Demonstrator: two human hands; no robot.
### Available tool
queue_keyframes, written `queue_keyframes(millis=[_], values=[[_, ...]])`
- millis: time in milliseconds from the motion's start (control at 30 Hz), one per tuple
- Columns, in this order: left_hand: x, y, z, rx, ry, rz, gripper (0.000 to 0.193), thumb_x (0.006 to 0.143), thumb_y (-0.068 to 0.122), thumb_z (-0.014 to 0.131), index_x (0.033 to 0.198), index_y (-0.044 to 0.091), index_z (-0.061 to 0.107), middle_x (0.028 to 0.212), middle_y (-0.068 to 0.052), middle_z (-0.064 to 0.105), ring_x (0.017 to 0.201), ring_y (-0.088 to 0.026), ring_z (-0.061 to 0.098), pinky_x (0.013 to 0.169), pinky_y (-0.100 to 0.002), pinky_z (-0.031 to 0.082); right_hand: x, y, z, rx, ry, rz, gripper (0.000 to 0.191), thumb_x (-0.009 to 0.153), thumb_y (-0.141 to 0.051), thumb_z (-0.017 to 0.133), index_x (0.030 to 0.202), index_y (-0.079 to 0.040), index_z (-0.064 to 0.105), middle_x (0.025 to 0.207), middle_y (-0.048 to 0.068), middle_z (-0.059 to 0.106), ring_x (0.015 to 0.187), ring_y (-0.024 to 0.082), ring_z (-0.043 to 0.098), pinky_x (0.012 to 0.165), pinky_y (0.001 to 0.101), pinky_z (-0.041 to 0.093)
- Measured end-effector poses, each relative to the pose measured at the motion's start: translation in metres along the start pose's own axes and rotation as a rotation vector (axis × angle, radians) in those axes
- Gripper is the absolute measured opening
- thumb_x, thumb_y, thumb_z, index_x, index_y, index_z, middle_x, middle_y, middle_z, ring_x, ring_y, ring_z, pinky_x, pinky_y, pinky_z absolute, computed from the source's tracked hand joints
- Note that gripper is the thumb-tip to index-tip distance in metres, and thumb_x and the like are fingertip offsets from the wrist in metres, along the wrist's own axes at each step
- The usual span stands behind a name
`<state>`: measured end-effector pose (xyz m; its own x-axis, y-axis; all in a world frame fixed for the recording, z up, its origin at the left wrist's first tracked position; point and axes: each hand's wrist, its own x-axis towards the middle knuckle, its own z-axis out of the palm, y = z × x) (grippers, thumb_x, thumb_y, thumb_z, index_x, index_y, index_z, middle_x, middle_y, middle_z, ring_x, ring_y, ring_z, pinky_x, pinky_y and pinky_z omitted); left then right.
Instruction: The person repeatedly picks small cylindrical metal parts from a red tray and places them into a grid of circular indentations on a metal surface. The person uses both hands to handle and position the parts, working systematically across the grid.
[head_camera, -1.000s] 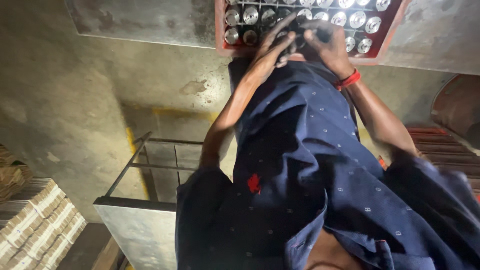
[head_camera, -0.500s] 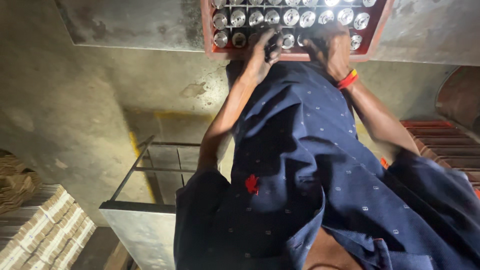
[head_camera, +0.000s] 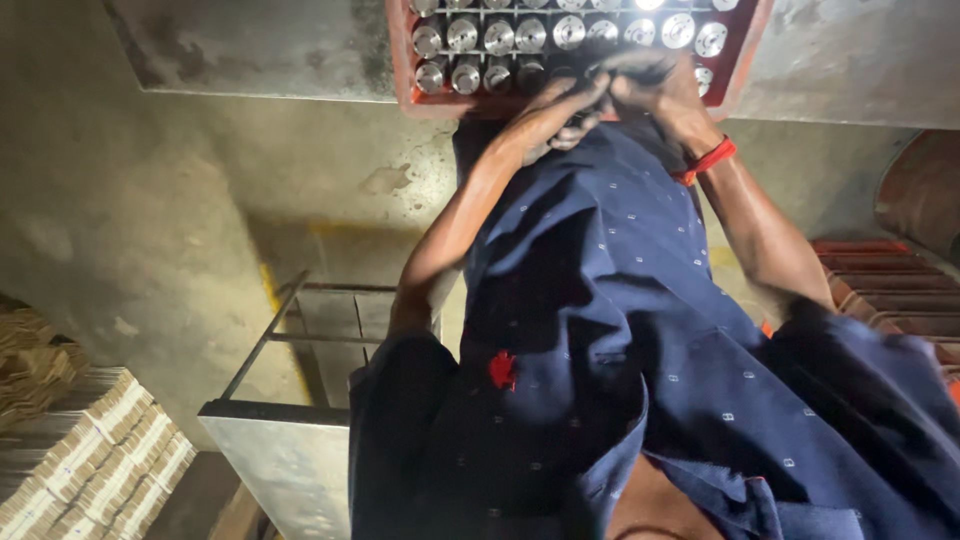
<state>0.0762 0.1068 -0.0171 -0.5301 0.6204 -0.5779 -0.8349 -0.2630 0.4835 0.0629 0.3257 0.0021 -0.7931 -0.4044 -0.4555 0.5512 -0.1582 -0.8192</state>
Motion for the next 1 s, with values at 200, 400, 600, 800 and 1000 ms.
queue_keyframes(millis=[200,400,600,800,1000], values=[[-0.002,-0.004,-0.024,-0.249,0.187,0.12,0.027,0.1,0.029,0.059,0.116,0.007,0.063,0.079,-0.003,0.06,0.057,-0.006,0.047,0.046,-0.022,0.033,-0.011,0.024,-0.022,-0.725,0.353,-0.279,0.027,0.096,-0.016,0.089,0.11,0.001,0.073,0.104,0.013,0.072,0.095,0.023,0.071,0.084,0.0368,0.056],[-0.001,-0.005,-0.024,-0.194,0.264,0.23,0.026,0.104,0.022,0.064,0.122,0.003,0.065,0.082,-0.002,0.058,0.06,-0.006,0.046,0.049,-0.022,0.031,-0.006,0.041,-0.034,-1.199,0.209,-0.415,0.027,0.102,-0.029,0.082,0.11,-0.003,0.079,0.102,0.017,0.072,0.098,0.038,0.065,0.093,0.0468,0.047],[0.004,-0.007,-0.018,-0.176,0.302,0.257,0.03,0.104,0.024,0.067,0.125,0.003,0.066,0.085,-0.001,0.059,0.063,-0.005,0.047,0.051,-0.021,0.032,0.011,0.03,-0.025,-1.294,0.201,-0.435,0.028,0.093,-0.031,0.087,0.097,-0.005,0.078,0.091,0.011,0.076,0.087,0.034,0.069,0.099,0.0526,0.043],[0.011,-0.005,-0.001,-0.029,0.206,0.284,0.046,0.103,0.033,0.067,0.139,0.007,0.057,0.086,0.002,0.057,0.064,-0.003,0.047,0.052,-0.02,0.036,0.0,0.011,-0.017,-0.595,0.28,-0.111,0.027,0.099,-0.023,0.081,0.118,-0.004,0.077,0.098,0.006,0.076,0.088,0.015,0.068,0.081,0.0357,0.053],[0.021,-0.008,0.019,-0.009,0.211,0.146,0.054,0.097,0.035,0.066,0.141,0.011,0.046,0.091,0.004,0.059,0.062,-0.004,0.049,0.049,-0.02,0.036,-0.004,0.003,-0.018,-0.418,0.205,-0.069,0.025,0.096,-0.014,0.085,0.111,0.002,0.075,0.104,0.005,0.076,0.095,0.014,0.07,0.086,0.0263,0.057]])
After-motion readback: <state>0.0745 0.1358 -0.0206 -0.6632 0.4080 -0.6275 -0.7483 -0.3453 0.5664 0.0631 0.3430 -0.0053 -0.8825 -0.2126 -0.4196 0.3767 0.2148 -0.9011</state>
